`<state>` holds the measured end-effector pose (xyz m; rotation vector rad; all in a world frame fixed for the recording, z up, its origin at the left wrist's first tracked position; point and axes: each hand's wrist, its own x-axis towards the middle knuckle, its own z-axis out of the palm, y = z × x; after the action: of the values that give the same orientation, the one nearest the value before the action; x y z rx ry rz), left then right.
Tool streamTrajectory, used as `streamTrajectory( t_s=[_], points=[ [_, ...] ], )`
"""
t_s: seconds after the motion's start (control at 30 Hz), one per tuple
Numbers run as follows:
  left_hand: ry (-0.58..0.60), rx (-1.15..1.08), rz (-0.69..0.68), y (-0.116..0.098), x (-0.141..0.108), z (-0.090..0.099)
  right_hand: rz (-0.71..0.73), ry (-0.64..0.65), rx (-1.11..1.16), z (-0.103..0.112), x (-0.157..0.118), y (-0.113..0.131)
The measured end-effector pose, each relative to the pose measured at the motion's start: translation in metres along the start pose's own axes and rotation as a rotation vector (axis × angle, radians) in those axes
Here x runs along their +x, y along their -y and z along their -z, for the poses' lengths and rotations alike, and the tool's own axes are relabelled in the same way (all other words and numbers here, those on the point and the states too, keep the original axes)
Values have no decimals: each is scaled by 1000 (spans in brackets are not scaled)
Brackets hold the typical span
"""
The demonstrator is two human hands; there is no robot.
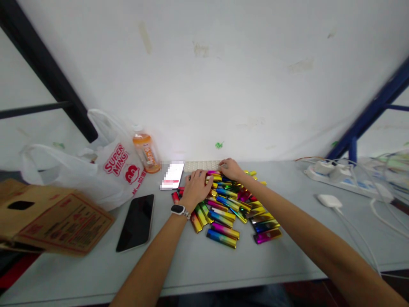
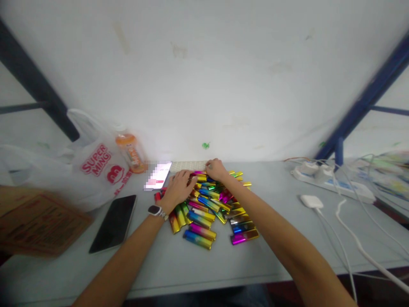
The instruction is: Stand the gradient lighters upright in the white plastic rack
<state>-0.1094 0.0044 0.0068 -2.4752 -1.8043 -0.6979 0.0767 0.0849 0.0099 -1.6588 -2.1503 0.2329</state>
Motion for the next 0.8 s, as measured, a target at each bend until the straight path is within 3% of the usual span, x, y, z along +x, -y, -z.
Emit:
streamTrajectory(
  t_s=[0.27, 0.47, 0.6, 0.8],
  points=[
    [-90, -27, -4, -1, -1, 5, 49, -115, -84, 18, -32, 8],
    [-121, 2, 16, -4, -3, 8, 63, 6, -185, 24, -36, 10],
    [-104, 21, 36, -3, -5, 9, 47, 75, -222, 23, -22, 18],
    [-81, -9, 4, 1, -6, 6, -3, 293, -229, 31, 8, 28]
  ],
)
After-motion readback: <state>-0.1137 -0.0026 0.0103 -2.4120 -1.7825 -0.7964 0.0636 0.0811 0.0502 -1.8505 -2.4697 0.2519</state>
